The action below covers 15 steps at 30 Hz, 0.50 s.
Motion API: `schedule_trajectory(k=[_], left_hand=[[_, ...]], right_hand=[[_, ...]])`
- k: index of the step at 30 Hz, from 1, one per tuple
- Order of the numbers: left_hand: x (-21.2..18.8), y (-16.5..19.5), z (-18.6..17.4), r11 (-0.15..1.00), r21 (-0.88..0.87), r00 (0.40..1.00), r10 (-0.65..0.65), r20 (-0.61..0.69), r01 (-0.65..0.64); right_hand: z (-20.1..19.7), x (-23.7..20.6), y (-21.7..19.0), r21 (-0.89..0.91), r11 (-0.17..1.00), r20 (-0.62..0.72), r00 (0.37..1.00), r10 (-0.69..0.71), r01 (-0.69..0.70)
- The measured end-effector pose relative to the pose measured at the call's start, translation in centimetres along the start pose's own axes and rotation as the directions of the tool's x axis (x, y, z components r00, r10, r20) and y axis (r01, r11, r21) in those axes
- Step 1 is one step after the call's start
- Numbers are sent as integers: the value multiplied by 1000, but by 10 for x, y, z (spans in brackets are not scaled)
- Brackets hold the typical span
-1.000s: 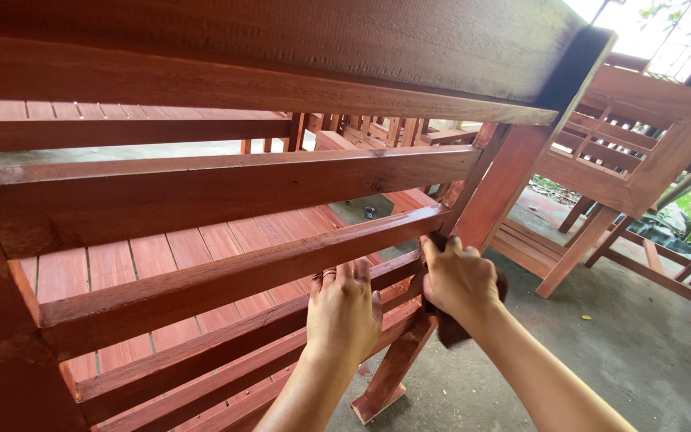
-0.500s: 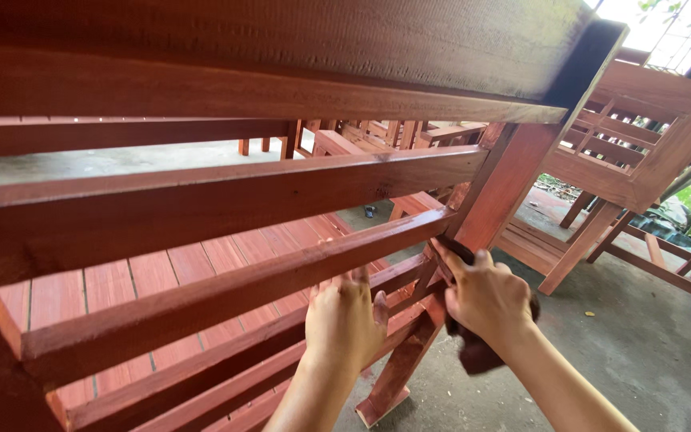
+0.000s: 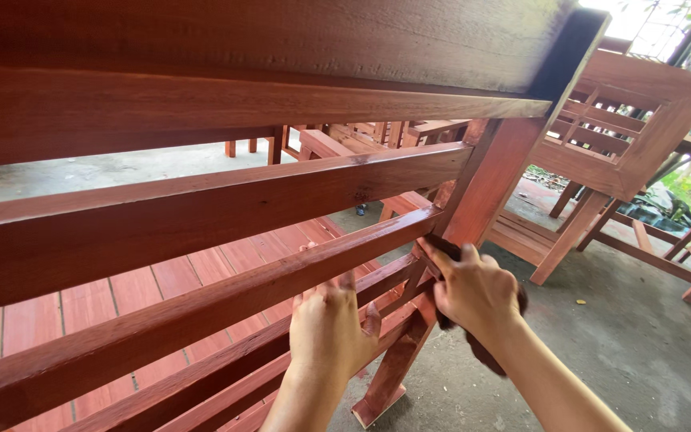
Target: The person wipes the rails, slats and legs of red-stained wooden bench and chair frames using a dark cloth, working over the top rails, vertical spindles and side edges of each piece, and moves between several furniture frames to wipe their surfaces.
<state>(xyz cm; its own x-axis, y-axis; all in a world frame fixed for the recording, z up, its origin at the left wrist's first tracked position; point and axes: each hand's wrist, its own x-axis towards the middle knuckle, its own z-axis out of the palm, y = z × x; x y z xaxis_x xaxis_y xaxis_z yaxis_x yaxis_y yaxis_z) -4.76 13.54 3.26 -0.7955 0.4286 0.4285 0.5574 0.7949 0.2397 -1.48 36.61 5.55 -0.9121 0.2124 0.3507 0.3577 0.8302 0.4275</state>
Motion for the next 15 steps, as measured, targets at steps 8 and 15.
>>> schedule_trajectory(k=[8, 15], left_hand=[[-3, 2, 0, 999, 38, 1000, -8, -17, 8], [-6, 4, -4, 997, -48, 997, -53, 48, 56]], right_hand=[[26, 4, -35, 598, 776, 196, 976, 99, -199], [9, 11, 7, 77, 982, -312, 940, -140, 172]])
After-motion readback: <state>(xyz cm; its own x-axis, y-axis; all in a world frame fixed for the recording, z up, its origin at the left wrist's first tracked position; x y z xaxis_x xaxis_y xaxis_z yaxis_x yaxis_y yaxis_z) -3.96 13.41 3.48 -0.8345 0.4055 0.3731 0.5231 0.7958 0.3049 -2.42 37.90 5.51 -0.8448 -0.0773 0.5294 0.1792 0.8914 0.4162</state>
